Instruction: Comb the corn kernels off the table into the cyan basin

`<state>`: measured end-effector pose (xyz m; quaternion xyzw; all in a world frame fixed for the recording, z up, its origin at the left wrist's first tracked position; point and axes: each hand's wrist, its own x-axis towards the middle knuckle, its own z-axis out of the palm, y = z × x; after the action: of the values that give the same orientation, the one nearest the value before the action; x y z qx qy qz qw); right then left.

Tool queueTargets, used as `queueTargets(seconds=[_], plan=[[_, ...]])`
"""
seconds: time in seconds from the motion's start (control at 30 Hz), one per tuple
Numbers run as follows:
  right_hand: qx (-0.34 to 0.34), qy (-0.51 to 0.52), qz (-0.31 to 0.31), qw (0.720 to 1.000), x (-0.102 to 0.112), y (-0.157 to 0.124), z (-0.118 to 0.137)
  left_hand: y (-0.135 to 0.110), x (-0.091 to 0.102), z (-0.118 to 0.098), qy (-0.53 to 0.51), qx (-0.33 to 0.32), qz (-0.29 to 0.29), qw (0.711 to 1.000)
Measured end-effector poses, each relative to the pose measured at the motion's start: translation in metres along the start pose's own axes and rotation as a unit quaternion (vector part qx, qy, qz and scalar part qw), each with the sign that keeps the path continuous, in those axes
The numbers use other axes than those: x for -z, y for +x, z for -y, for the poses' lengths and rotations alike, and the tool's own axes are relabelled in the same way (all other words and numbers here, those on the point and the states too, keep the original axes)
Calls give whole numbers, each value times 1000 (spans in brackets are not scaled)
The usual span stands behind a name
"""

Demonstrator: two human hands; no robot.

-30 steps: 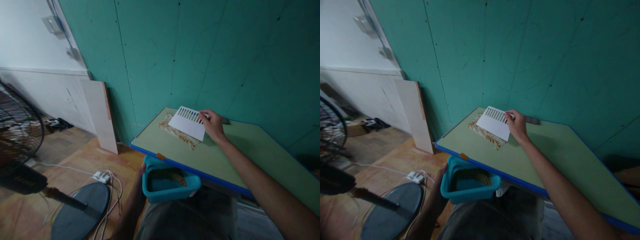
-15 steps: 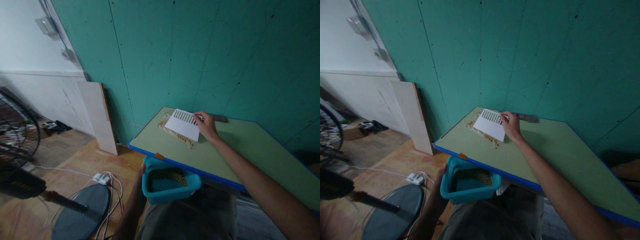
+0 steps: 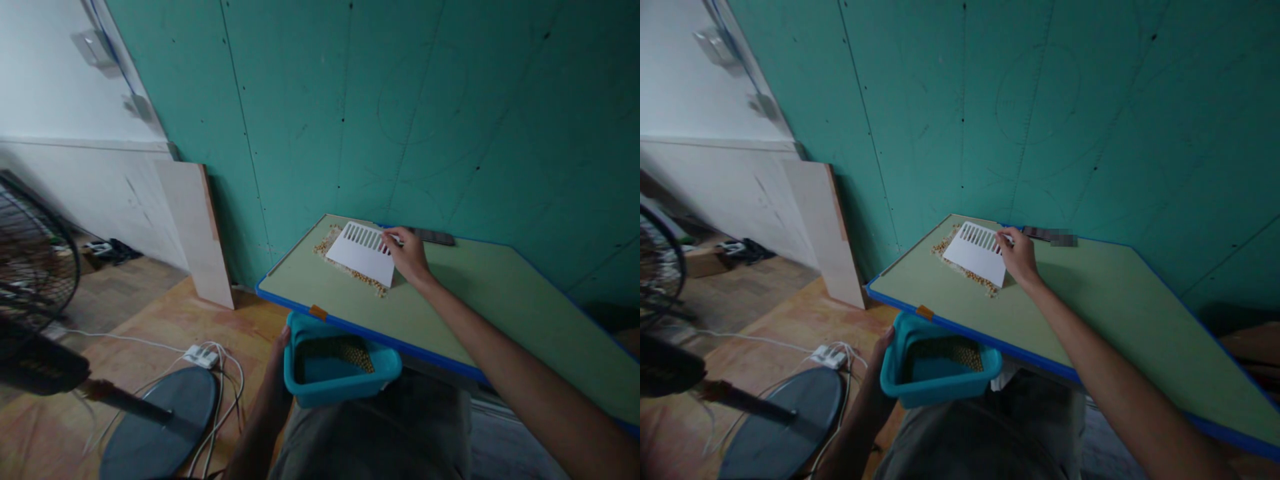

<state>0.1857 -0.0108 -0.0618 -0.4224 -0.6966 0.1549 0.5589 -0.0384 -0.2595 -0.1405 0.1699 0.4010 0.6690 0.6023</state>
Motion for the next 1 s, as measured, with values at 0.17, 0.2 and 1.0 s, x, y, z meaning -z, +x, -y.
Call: queueTargets(seconds=[0.17, 0.2, 1.0], plan=[[10, -4, 7, 1000, -3, -3, 7, 3, 5, -1, -14, 31, 18, 999], [12, -3, 10, 1000, -3, -4, 10, 5, 7, -1, -15, 34, 18, 999], [5, 11, 8, 1000, -7, -11, 26, 2, -1, -4, 19, 29, -7, 999]])
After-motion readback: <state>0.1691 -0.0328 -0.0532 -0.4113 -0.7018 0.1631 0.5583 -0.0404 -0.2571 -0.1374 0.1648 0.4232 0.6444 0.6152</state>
